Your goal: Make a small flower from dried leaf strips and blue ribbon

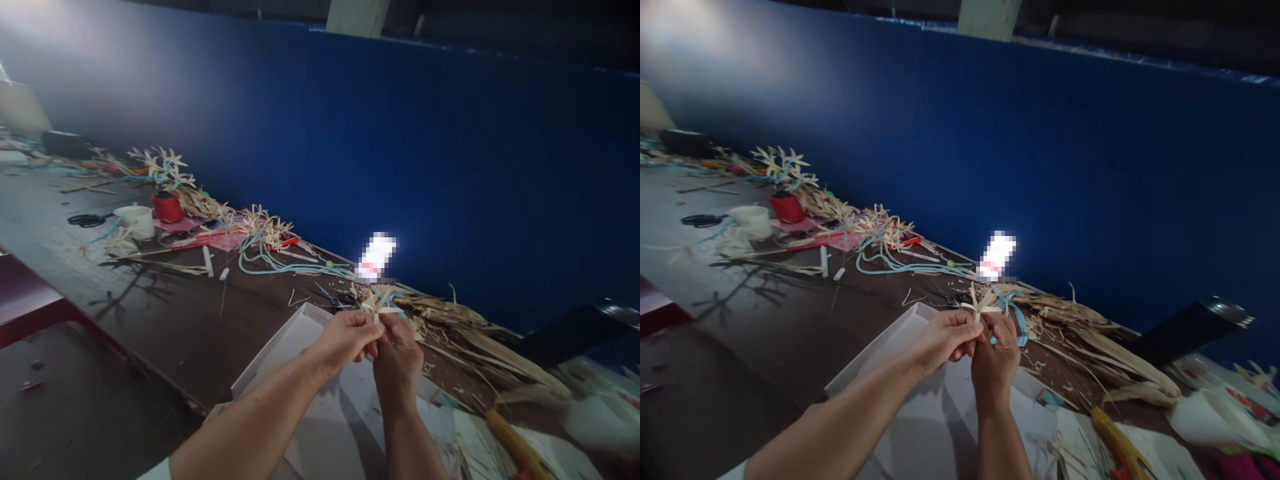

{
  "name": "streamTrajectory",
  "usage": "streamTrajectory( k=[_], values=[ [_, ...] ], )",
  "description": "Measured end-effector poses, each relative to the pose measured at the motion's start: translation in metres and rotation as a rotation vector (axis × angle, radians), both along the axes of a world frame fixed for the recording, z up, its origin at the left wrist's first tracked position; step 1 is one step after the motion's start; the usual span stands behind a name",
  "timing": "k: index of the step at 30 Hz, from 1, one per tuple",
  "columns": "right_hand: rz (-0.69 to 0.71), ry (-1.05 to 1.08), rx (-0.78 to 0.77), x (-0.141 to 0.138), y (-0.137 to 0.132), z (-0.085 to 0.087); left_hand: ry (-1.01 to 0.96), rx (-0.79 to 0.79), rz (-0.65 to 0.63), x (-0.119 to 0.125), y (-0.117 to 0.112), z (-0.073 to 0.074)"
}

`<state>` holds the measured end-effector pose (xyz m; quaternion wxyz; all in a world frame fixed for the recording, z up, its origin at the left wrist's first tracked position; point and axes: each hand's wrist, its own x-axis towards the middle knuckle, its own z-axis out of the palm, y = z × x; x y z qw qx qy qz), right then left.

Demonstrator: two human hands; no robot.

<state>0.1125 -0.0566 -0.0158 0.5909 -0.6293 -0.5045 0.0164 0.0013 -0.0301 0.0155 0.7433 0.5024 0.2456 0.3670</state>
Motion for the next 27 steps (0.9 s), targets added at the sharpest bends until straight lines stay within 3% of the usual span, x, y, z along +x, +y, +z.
streamTrajectory(
  k=[5, 10, 18, 27],
  values=[
    [-0.001, -0.068, 0.043, -0.001, 0.000, 0.000, 0.046, 0.040, 0.027, -0.001, 0.000, 0.001],
    [-0.021, -0.076, 0.094, 0.002, 0.000, -0.003, 0.119, 0.112, -0.031, -0.007, 0.000, 0.005],
    [0.009, 0.122, 0.143, 0.005, 0.001, -0.003, 0.153, 0.072, -0.285, -0.014, 0.004, 0.005],
    [0.069, 0.290, 0.204, 0.002, 0.002, -0.003, -0.010, -0.050, -0.210, -0.011, 0.003, 0.002]
  ],
)
